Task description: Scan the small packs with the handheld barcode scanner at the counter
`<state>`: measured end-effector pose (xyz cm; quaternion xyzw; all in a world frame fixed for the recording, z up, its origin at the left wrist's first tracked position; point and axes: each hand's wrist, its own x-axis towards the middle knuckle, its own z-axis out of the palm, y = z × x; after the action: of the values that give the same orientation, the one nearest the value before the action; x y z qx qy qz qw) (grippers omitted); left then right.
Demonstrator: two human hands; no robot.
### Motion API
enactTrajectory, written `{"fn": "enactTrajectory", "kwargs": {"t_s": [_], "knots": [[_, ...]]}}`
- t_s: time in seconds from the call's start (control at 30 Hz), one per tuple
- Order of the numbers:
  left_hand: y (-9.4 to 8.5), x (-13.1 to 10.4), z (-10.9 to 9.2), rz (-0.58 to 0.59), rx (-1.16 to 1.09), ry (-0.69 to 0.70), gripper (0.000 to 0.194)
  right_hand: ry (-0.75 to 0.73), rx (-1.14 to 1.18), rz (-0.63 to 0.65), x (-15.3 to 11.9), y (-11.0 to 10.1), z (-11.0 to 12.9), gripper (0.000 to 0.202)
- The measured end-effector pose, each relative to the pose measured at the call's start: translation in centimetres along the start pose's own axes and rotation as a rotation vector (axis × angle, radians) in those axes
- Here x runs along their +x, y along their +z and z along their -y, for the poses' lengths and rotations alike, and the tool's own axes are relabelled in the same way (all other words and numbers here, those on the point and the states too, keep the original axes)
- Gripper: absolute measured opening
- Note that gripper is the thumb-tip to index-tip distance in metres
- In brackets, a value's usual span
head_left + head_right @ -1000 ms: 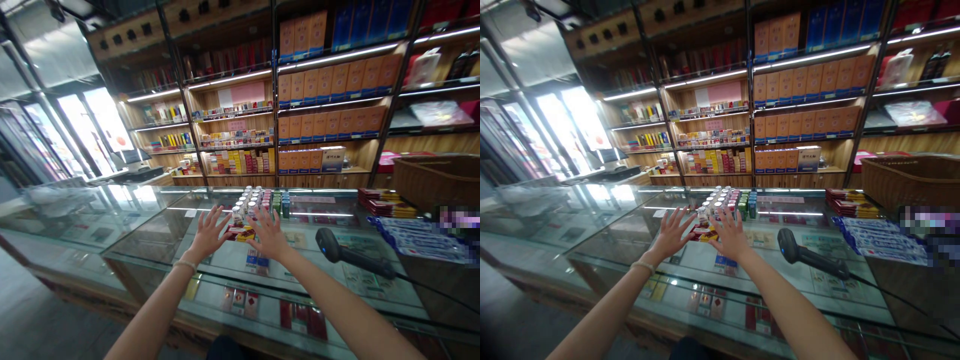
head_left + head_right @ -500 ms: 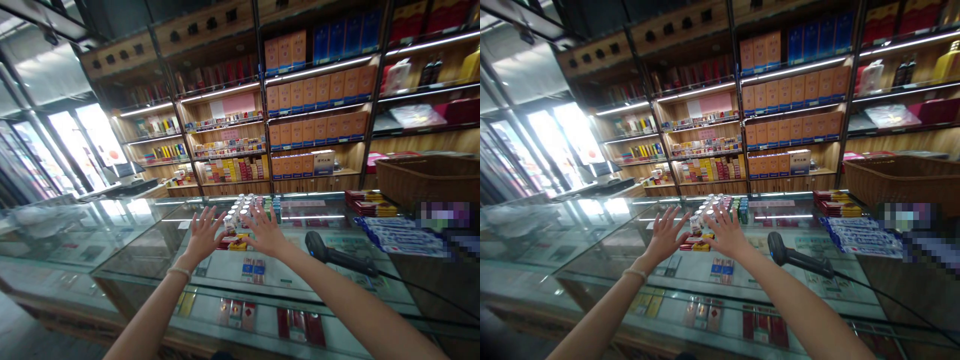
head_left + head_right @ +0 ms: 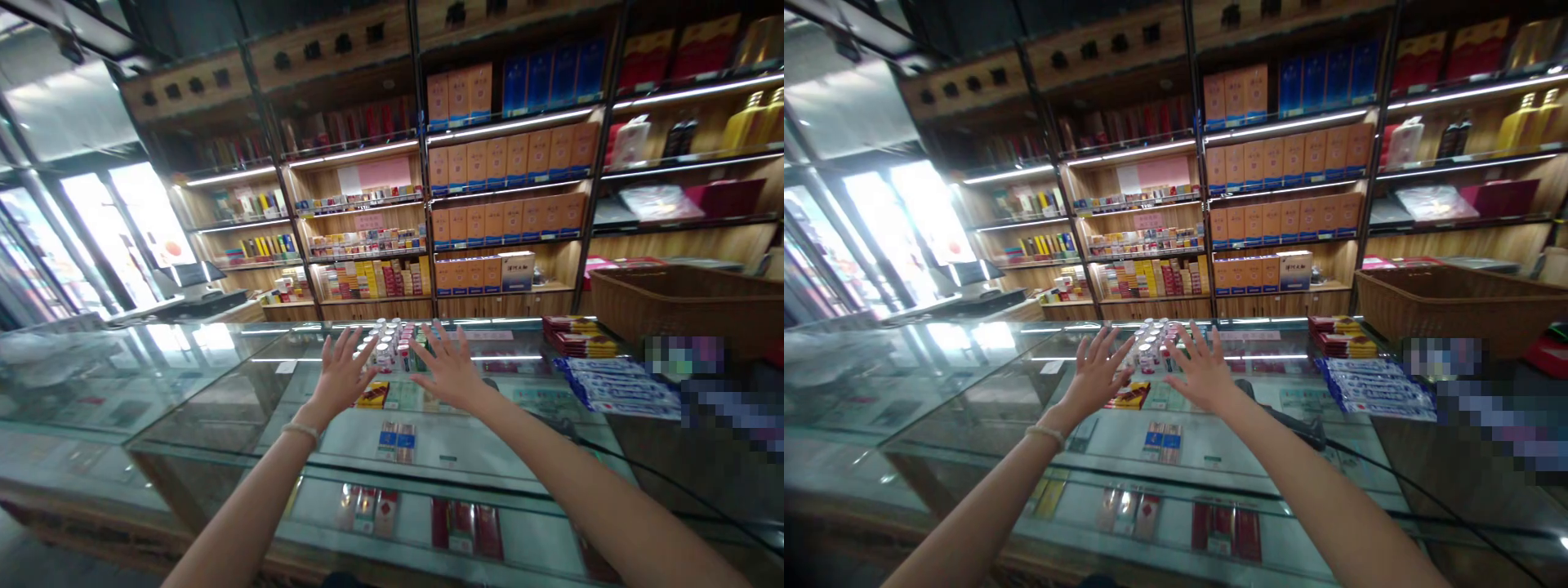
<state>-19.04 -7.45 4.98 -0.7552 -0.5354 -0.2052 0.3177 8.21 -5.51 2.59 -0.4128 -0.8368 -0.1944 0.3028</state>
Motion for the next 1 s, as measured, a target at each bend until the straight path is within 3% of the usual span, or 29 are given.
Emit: {"fn": "enactTrajectory", "kwargs": {"t_s": [0.23, 0.63, 1.0], "knots": [[0.1, 2.3, -3.2, -0.014, -0.042, 0.026, 0.058, 0.037, -0.094, -0.039, -2.3, -3.0, -4.0, 0.067], [0.5, 7.2, -11.6, -0.025, -0.146, 0.048, 0.062, 0.124, -0.209, -0.023, -5.2, -6.7, -9.3, 0.066], [1.3, 10.7, -18.3, -0.013, -0.234, 0.062, 0.060, 0.243, -0.258, -0.001, -8.7, -9.6, -15.8, 0.063]]}}
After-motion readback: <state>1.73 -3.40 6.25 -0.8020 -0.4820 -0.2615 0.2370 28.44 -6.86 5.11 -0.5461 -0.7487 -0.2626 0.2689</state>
